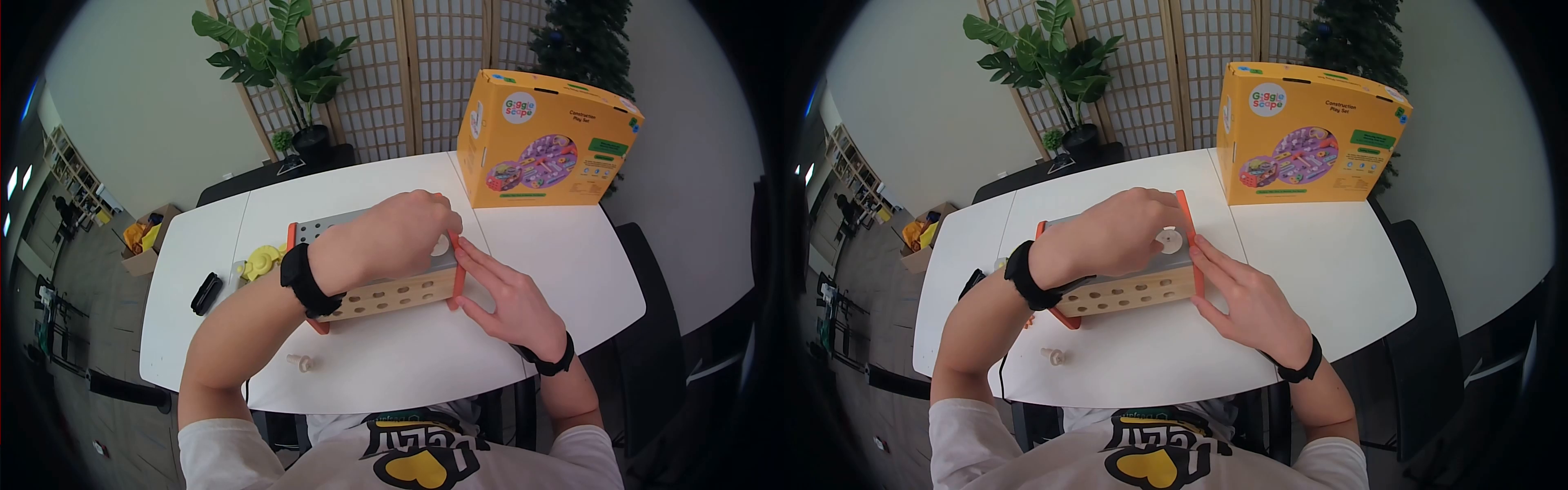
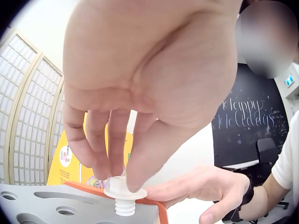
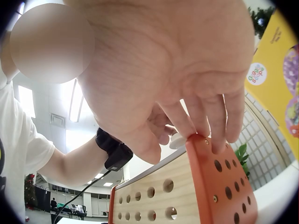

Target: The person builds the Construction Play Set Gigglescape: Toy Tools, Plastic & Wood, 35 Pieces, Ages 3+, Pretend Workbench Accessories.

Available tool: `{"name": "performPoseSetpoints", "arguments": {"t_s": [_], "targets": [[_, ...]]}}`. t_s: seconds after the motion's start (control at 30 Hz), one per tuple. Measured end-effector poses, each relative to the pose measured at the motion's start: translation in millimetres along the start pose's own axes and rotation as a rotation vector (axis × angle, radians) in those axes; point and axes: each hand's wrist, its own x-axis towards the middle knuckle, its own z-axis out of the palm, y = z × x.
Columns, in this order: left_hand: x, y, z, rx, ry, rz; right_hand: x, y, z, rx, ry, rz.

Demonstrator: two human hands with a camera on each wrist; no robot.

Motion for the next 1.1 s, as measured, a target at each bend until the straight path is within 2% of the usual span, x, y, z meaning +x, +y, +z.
{"name": "performPoseSetpoints", "arguments": {"t_s": [0.03, 0.13, 0.23, 0.33, 0.43, 0.53, 0.63, 0.73, 0.83, 0.93, 1.03, 1.1], "targets": [[0.1, 2.8, -1.3, -0.001, 0.029, -0.012, 0.2, -0.2, 0.1, 0.000, -0.001, 0.003], [10.2, 15.0, -5.8, 0.186, -0.225, -0.304, 0.0, 0.8, 1.0, -0.010, 0.000, -0.004], [9.0, 8.7, 0.1, 0.152, -0.215, -0.279, -0.1, 0.6, 0.8, -0.005, 0.005, -0.009], [3.6, -8.2, 2.1, -0.072, -0.053, 0.055, -0.1, 1.3, 0.9, 0.001, 0.006, -0.013], [12.9, -8.3, -0.8, -0.006, 0.015, 0.014, 5.7, 11.5, -0.8, -0.001, 0.004, -0.007], [22.8, 12.6, -11.4, 0.176, -0.259, -0.321, 5.3, 12.3, -0.1, -0.006, 0.003, -0.007], [19.2, 4.6, -1.1, 0.072, -0.194, -0.270, 5.0, 12.6, -0.6, 0.003, 0.011, -0.012], [16.8, -16.6, 5.4, -0.105, -0.047, 0.123, 5.2, 12.3, -1.0, 0.000, 0.006, -0.008], [14.6, -11.5, 5.4, -0.124, 0.001, 0.041, 5.4, 13.3, 0.6, -0.005, 0.014, -0.010], [19.9, 2.0, 2.5, 0.082, -0.114, -0.257, 5.0, 12.7, 0.0, -0.004, 0.006, -0.004], [22.0, 7.1, 0.3, 0.124, -0.252, -0.322, 5.7, 12.5, -0.9, -0.005, 0.009, -0.010], [27.8, -13.2, 4.9, 0.020, -0.161, -0.085, 11.0, 24.3, -1.5, -0.002, 0.008, -0.006]]}}
